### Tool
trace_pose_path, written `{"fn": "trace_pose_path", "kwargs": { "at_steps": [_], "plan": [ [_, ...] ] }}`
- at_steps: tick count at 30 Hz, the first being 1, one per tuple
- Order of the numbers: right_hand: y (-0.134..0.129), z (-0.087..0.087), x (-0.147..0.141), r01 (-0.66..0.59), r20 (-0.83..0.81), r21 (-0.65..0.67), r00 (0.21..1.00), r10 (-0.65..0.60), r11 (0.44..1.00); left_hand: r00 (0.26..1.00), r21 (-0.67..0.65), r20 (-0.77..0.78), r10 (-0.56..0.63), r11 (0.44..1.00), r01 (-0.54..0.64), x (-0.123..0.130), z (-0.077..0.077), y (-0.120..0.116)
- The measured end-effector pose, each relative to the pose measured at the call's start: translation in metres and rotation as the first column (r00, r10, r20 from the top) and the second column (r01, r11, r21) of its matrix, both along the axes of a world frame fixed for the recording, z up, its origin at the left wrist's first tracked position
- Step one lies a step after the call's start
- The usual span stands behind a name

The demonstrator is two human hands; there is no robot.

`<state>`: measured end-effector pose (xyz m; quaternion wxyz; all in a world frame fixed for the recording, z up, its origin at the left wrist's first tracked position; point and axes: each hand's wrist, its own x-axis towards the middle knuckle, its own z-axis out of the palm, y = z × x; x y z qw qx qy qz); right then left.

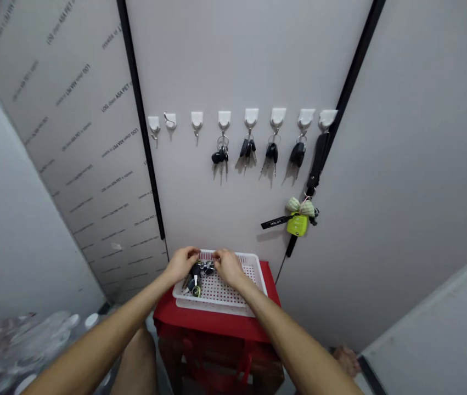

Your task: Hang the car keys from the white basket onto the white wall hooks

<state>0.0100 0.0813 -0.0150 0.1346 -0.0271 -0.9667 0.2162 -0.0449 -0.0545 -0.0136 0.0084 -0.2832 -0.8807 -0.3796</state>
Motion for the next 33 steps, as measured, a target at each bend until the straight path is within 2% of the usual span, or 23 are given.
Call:
{"fn": "trace_pose_path", "kwargs": {
  "at_steps": [2, 5, 14, 18, 21, 22, 24, 27, 30, 32, 33],
  "plan": [
    [0.0, -0.015, -0.001, 0.032, 0.078, 0.061, 0.996, -0.037, 0.998, 0.998, -0.045, -0.066, 0.013, 0.999, -0.016, 0.003, -0.014, -0.001],
    [0.0, -0.021, -0.002, 0.06, 0.147, 0.125, 0.986, -0.078, 0.99, 0.988, -0.099, -0.155, 0.011, 0.995, -0.026, 0.005, -0.021, 0.0],
    [-0.003, -0.021, -0.004, -0.042, 0.146, 0.225, 0.989, 0.008, 0.973, 0.972, -0.257, -0.229, -0.06, 0.966, -0.001, 0.007, -0.019, 0.0],
    [-0.004, -0.015, -0.001, -0.132, 0.187, 0.252, 0.979, 0.086, 0.959, 0.947, -0.328, -0.267, -0.177, 0.941, 0.083, 0.011, -0.016, 0.0],
    [-0.004, -0.006, 0.002, -0.165, 0.157, 0.226, 0.979, 0.131, 0.96, 0.942, -0.363, -0.23, -0.245, 0.919, 0.151, 0.015, -0.013, 0.001],
    [-0.004, -0.001, 0.003, -0.17, 0.138, 0.194, 0.98, 0.145, 0.966, 0.947, -0.342, -0.203, -0.249, 0.924, 0.169, 0.016, -0.012, 0.001],
    [-0.004, 0.013, 0.002, -0.175, 0.095, 0.077, 0.981, 0.168, 0.982, 0.96, -0.215, -0.132, -0.247, 0.953, 0.215, 0.016, -0.008, 0.001],
    [-0.003, 0.043, -0.003, -0.181, 0.023, -0.186, 0.982, 0.189, 0.966, 0.959, 0.106, -0.01, -0.284, 0.953, 0.283, 0.011, 0.009, 0.004],
    [-0.004, 0.08, -0.009, -0.189, -0.169, -0.394, 0.977, 0.131, 0.9, 0.96, 0.348, 0.034, -0.278, 0.904, 0.25, 0.0, 0.046, 0.01],
    [-0.005, 0.104, -0.011, -0.215, -0.357, -0.397, 0.932, 0.066, 0.892, 0.972, 0.444, 0.023, -0.235, 0.873, 0.201, -0.008, 0.078, 0.014],
    [-0.006, 0.116, -0.012, -0.232, -0.442, -0.352, 0.895, 0.058, 0.907, 0.976, 0.485, 0.01, -0.218, 0.855, 0.186, -0.013, 0.095, 0.016]
  ]
}}
